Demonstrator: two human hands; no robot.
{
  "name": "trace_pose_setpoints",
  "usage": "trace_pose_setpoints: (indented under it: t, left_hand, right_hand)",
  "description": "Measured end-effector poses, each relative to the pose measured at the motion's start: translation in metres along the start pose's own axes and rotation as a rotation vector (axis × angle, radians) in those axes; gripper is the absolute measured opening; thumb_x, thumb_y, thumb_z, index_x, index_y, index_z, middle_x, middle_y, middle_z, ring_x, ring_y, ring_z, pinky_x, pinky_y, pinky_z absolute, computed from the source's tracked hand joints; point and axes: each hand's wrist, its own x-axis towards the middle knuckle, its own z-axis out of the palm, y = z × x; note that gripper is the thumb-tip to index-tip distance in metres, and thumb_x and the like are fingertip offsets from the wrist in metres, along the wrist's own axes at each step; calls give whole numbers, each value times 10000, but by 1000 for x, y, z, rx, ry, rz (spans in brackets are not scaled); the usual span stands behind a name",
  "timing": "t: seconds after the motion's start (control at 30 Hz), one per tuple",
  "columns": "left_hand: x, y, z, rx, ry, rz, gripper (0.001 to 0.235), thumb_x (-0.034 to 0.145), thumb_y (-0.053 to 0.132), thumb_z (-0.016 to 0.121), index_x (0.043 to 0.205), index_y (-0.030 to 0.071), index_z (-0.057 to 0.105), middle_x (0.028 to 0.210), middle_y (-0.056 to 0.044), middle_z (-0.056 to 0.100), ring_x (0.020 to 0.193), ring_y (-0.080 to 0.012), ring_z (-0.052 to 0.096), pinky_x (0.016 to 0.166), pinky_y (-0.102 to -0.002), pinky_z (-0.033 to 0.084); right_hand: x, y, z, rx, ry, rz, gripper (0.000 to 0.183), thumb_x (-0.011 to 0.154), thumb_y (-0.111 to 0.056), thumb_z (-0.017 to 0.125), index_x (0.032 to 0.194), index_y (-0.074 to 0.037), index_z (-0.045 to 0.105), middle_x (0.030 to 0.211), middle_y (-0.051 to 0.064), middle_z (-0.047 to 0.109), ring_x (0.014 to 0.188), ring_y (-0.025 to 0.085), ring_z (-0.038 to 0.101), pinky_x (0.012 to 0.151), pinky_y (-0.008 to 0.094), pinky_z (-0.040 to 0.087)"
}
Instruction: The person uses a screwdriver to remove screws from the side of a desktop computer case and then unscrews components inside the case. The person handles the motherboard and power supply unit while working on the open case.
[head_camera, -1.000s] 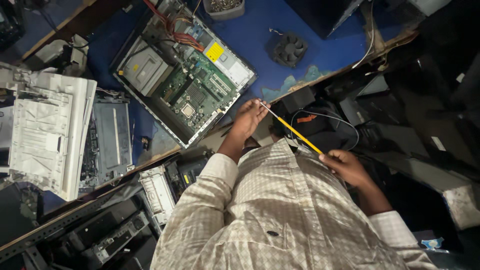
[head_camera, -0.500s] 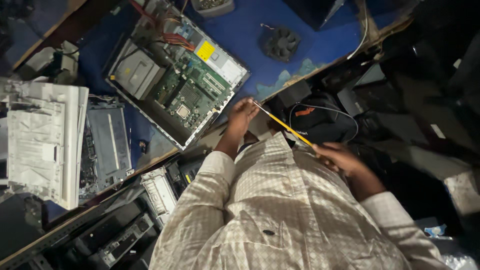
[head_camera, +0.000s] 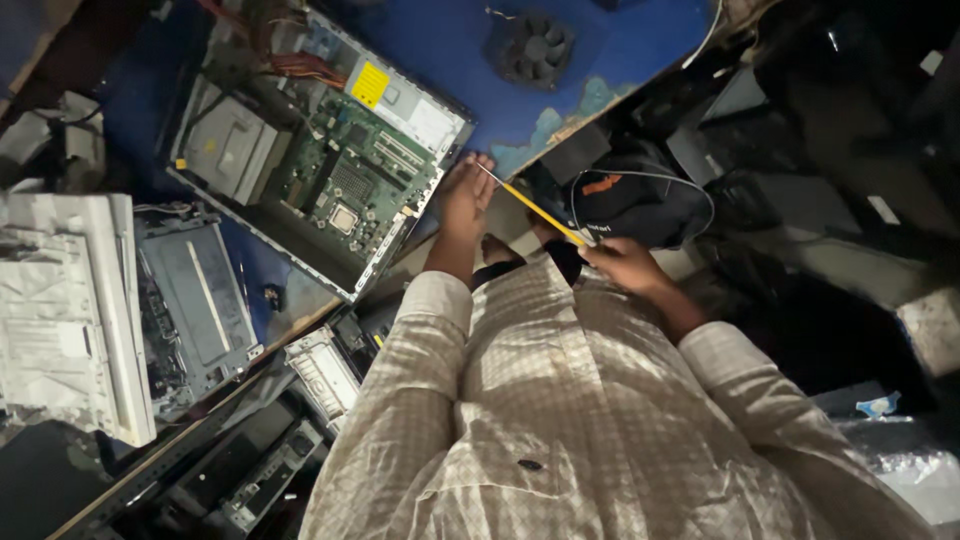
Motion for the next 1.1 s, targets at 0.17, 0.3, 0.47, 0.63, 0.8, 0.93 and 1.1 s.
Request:
trace_pose_setpoints:
  t: [0.17, 0.3, 0.47, 0.63, 0.8, 0.93, 1.1]
  left_hand:
    - [5, 8, 4, -67, 36, -39, 335, 947, 136, 733, 1258, 49, 643, 1214, -108, 723, 1131, -233, 702, 947, -344, 555]
    - [6, 10, 4, -89, -88, 10, 424, 925, 73, 742, 1326, 34, 612, 1251, -109, 705, 1153, -217, 685, 975, -345, 522]
    - [5, 8, 5, -64, -7, -2, 541, 933, 99, 720, 1425, 19, 510, 1316, -126, 669, 1209, -222, 651, 1014, -359, 495]
    - [2, 10, 7, -88, -5, 11, 584, 938, 101, 714, 1459, -10, 477, 1346, -149, 658, 1240, -245, 637, 1048, -377, 485]
    - [-7, 8, 10, -83, -4, 59, 585, 933, 107, 730, 1456, 2, 490, 1363, -139, 648, 1252, -229, 627, 1066, -369, 467]
    - [-10, 9, 17, -74, 17, 72, 550, 926, 121, 742, 1421, 2, 535, 1324, -126, 663, 1223, -229, 639, 1070, -376, 471]
    - [-13, 11, 15, -84, 10, 100, 421, 967, 155, 757, 1342, 24, 617, 1244, -78, 678, 1187, -212, 634, 1066, -369, 475]
  right_hand:
    - [12, 5, 4, -68, 25, -76, 461, 933, -477, 703, 724, -78, 607, 579, -37, 518, 508, 74, 461, 491, 284, 372]
    - [16, 4, 6, -86, 38, -64, 461, 933, -471, 711, 717, -73, 622, 569, -33, 526, 498, 73, 467, 487, 281, 369]
    - [17, 4, 6, -80, 21, -70, 465, 934, -456, 722, 712, -57, 630, 558, -24, 534, 486, 76, 470, 483, 284, 367]
    - [18, 2, 6, -75, 25, -94, 461, 931, -463, 715, 735, -49, 654, 564, -20, 544, 493, 82, 483, 483, 288, 375]
    - [18, -2, 5, -109, 14, -90, 490, 933, -487, 706, 759, -32, 655, 557, -6, 554, 492, 90, 506, 489, 285, 393]
    - [18, -5, 1, -74, -14, -25, 485, 934, -489, 690, 796, -25, 668, 569, -4, 551, 483, 92, 497, 475, 286, 387]
    - [16, 1, -1, 174, -154, 157, 531, 979, -527, 550, 835, -38, 699, 567, -4, 542, 422, 98, 450, 406, 276, 348]
